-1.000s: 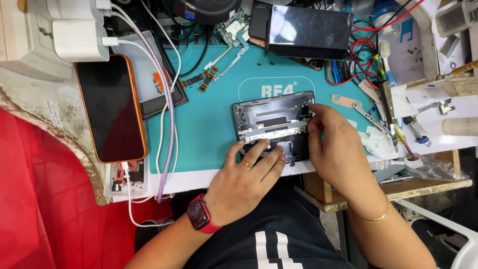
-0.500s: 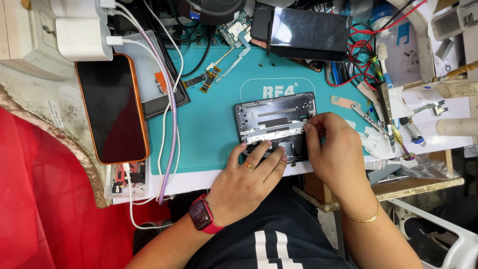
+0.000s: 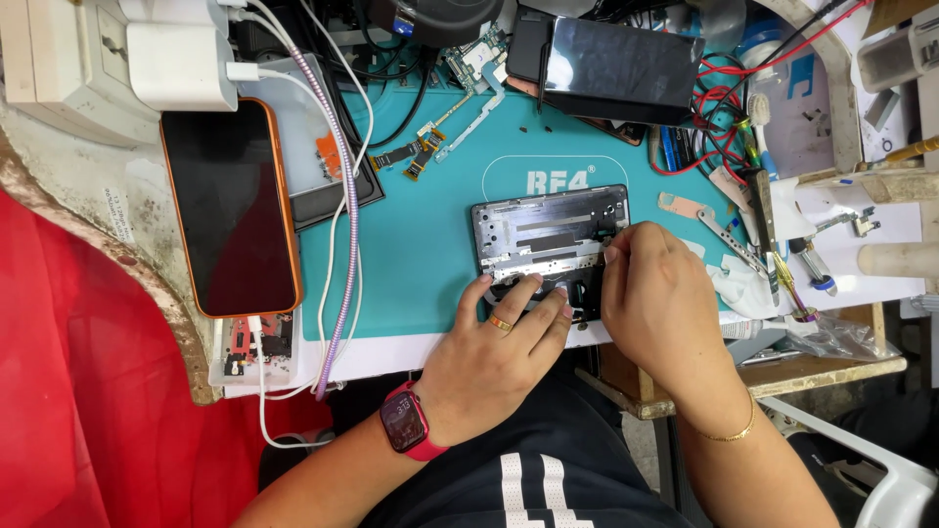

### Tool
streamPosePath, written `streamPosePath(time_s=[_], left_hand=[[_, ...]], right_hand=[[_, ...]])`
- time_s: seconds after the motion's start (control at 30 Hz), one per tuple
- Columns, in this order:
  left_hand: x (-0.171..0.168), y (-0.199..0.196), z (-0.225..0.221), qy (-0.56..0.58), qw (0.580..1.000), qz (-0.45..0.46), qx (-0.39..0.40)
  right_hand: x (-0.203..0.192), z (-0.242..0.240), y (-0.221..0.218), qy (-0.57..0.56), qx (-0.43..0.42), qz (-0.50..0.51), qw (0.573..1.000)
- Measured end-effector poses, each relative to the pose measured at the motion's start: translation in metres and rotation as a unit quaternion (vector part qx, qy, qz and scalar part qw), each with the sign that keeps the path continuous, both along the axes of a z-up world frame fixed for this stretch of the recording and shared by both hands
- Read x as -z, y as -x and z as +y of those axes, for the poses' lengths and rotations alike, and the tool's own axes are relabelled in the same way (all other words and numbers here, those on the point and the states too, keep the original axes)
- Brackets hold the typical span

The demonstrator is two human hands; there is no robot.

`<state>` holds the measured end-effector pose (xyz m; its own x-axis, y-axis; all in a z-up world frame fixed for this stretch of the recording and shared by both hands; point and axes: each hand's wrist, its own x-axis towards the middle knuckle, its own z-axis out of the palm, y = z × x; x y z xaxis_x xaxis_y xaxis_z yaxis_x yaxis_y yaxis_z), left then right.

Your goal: Disassembling a mobile phone by detaching small internal components and connectors using tweezers and a prying tool on a repair bench.

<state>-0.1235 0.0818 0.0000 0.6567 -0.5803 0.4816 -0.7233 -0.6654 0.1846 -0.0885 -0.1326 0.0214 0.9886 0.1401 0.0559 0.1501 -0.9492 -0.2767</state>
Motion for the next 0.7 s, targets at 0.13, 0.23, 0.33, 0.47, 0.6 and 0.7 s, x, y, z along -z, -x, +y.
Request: streamPosePath(time_s=[0.13,0.23,0.33,0.47,0.6,0.7], left_hand=[[-0.001,-0.001,0.000,0.007,1.000,0.007,0.000],[0.000,0.000,0.000,0.009,1.000,0.010,-0.006],[-0.001,0.001,0.000,0.011,1.000,0.017,0.001],[-0.003,-0.001,0.000,0.015,1.000,0.026,-0.002],[-0.001,0.001,-0.001,0.024,0.998,0.052,0.008],[0.000,0.001,-0.002,0.037,0.997,0.065,0.010]], right_hand=[[-0.006,0.002,0.002,-0.013,0.016,0.037,0.999],[-0.013,0.006,0.003,-0.038,0.043,0.076,0.995],[-0.027,0.012,0.003,-0.064,0.058,0.113,0.990],[-0.031,0.012,0.000,-0.089,0.039,0.131,0.987],[-0.036,0.016,0.005,-0.094,0.037,0.139,0.985],[-0.037,0.017,0.007,-0.102,0.037,0.139,0.984]])
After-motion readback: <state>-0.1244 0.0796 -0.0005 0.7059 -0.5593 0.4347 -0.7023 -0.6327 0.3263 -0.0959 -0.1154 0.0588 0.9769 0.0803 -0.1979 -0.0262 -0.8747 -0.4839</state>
